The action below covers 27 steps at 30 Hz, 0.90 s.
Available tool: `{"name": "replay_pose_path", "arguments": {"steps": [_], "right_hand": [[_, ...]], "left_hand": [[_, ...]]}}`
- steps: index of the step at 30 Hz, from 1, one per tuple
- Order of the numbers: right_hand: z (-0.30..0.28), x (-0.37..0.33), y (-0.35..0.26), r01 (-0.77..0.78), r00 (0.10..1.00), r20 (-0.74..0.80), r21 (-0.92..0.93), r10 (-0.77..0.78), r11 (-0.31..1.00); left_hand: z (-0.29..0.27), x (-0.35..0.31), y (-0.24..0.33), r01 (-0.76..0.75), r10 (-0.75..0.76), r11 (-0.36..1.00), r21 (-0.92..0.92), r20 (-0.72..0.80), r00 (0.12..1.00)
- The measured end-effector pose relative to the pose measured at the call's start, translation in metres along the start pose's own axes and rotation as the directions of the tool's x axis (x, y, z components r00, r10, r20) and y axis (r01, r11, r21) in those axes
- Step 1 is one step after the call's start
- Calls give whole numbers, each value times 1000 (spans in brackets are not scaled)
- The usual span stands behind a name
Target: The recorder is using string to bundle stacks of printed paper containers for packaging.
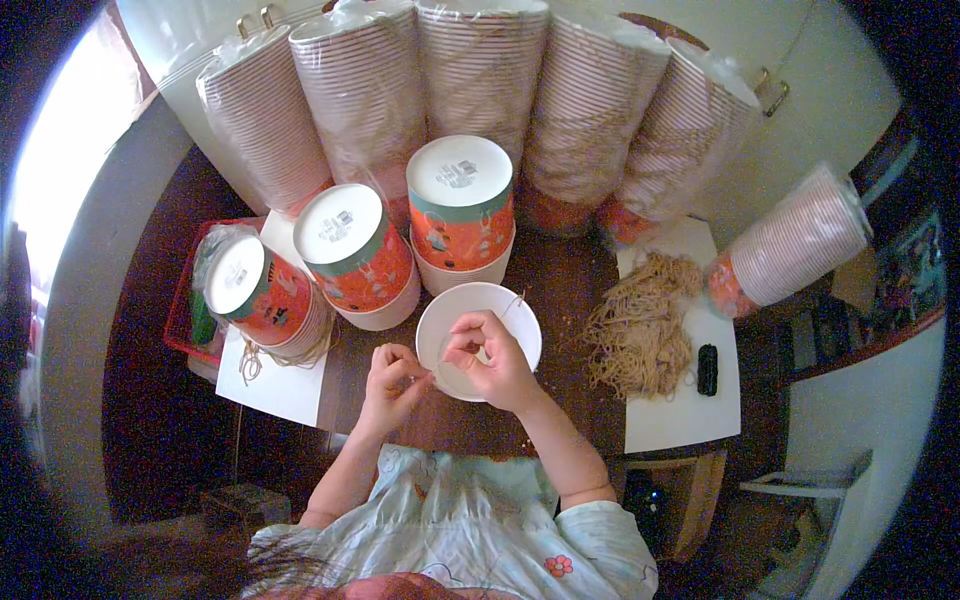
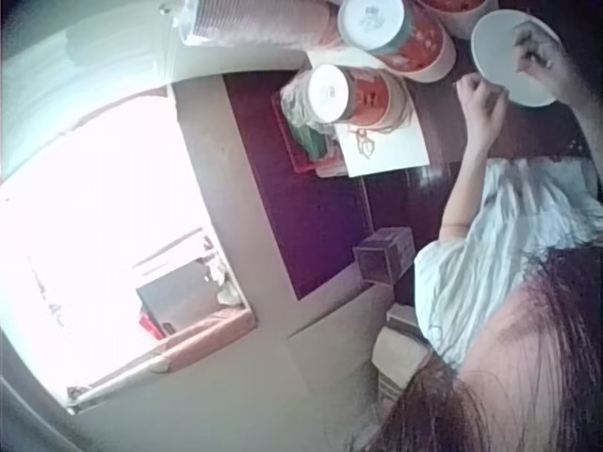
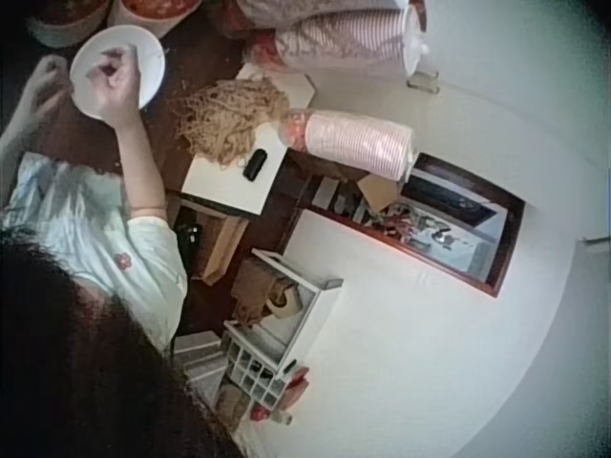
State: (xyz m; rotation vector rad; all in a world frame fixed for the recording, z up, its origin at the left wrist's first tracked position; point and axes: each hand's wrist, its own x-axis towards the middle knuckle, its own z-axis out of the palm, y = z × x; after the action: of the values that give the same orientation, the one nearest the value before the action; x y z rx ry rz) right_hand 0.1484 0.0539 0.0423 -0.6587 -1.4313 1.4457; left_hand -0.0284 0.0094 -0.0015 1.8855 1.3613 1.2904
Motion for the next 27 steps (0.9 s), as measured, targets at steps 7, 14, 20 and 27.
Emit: {"name": "replay_pose_path", "arguments": {"steps": [7,14,20,27], "right_hand": [[-10,4,-10,85,996,-8,229,-85,970],[-11,4,-14,37,998,33,196,-45,980],[-13,7,-14,45,999,20,174,-49,984],[-15,7,-10,22,999,-35,174,-16,984]], "left_hand": [[11,-13,-18,24,-24,998,-60,7,1000],[14,-14,-13,144,-149,972,-184,-15,989],[13,-16,-12,72,-78,989,-127,-47,996],[15,-23,-16,-14,10,999,-43,-105,994]]}}
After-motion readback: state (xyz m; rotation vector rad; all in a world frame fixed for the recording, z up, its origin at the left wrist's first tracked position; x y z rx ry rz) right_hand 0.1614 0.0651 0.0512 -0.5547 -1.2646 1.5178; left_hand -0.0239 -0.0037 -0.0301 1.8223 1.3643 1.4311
